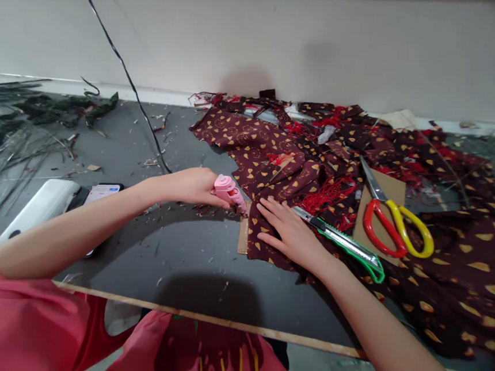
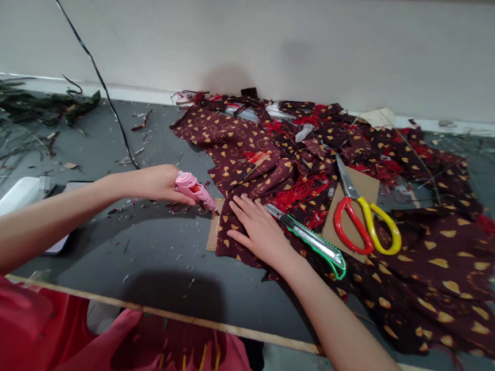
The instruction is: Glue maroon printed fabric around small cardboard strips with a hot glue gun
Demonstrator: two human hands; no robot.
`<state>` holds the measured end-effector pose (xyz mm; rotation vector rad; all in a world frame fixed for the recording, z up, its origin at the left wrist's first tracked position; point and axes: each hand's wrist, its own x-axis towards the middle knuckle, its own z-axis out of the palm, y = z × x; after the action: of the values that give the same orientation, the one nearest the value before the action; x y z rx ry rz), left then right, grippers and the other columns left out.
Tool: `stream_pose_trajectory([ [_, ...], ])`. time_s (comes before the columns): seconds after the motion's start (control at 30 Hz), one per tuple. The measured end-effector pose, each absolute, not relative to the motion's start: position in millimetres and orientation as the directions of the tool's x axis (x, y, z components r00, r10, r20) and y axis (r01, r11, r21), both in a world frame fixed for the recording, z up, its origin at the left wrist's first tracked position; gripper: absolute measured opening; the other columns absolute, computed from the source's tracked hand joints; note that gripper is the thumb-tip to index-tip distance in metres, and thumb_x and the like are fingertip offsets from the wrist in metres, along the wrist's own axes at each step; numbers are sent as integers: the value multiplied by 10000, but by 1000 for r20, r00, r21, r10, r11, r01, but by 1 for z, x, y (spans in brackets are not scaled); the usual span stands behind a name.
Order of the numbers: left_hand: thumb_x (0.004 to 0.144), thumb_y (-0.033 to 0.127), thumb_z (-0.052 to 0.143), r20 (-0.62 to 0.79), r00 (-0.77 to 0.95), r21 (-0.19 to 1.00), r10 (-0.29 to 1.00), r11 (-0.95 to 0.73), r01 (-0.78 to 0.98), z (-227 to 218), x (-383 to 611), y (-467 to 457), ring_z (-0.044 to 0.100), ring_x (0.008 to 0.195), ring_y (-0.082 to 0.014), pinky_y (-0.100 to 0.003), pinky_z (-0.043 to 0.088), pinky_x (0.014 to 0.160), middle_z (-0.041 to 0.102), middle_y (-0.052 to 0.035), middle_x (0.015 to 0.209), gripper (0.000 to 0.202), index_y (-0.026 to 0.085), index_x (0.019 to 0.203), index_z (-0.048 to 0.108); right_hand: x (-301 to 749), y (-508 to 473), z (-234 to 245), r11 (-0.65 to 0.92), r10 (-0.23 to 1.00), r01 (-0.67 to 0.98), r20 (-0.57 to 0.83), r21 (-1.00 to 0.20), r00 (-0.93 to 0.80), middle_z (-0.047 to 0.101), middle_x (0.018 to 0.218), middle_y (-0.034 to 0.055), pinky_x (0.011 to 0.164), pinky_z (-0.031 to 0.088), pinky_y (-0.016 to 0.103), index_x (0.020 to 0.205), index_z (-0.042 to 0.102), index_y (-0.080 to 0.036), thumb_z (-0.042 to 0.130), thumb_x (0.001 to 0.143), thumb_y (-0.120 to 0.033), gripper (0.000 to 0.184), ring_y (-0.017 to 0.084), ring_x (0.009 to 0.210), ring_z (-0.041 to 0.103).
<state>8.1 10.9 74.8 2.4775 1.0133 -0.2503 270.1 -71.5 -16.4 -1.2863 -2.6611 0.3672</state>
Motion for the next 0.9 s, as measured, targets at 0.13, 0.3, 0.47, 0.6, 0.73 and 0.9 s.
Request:
stream_pose_trajectory([
  [0.13, 824, 613, 486, -279, 722, 320, 633, -648, 691, 69, 5, 15, 252, 426, -77, -257, 198, 473, 338, 40, 446, 551, 167, 502, 466, 271, -71, -16, 597, 787, 737, 50, -319, -615, 348, 1512, 110, 1139, 269, 529, 1463, 336, -187, 463, 930, -444, 605, 260, 1411, 276],
  [0.3, 825, 632, 467, -266, 713, 302, 649, -646, 701, 67, 5, 18, 248, 433, -79, -259, 185, 474, 326, 41, 465, 554, 168, 524, 487, 272, -71, -16, 591, 790, 742, 42, -317, -612, 347, 1513, 115, 1142, 268, 516, 1465, 332, -179, 473, 927, -435, 612, 260, 1411, 273],
  [0.47, 835, 615, 463, -273, 703, 290, 657, -641, 711, 70, 7, 20, 275, 454, -86, -256, 191, 486, 354, 39, 488, 517, 169, 591, 562, 271, -71, -16, 588, 791, 739, 42, -327, -611, 340, 1518, 102, 1138, 270, 527, 1488, 279, -218, 484, 922, -432, 638, 260, 1413, 268],
  [0.6, 831, 645, 445, -259, 708, 257, 657, -660, 706, 71, 7, 22, 262, 441, -85, -255, 188, 481, 337, 43, 476, 541, 169, 605, 571, 271, -71, -15, 589, 790, 743, 34, -318, -612, 341, 1515, 112, 1140, 270, 521, 1478, 304, -189, 476, 926, -433, 628, 259, 1414, 264],
  [0.73, 826, 651, 453, -230, 710, 230, 665, -672, 704, 72, 9, 23, 225, 427, -74, -250, 184, 471, 319, 46, 466, 556, 164, 566, 520, 271, -71, -14, 591, 789, 743, 32, -314, -613, 344, 1513, 121, 1137, 276, 526, 1467, 327, -171, 470, 928, -433, 616, 264, 1413, 266],
  [0.9, 834, 620, 474, -223, 718, 255, 659, -671, 696, 74, 10, 23, 258, 430, -70, -238, 194, 466, 338, 43, 476, 523, 165, 579, 510, 271, -71, -15, 591, 789, 739, 41, -325, -613, 345, 1514, 107, 1131, 286, 531, 1481, 298, -207, 477, 925, -432, 625, 265, 1411, 271],
])
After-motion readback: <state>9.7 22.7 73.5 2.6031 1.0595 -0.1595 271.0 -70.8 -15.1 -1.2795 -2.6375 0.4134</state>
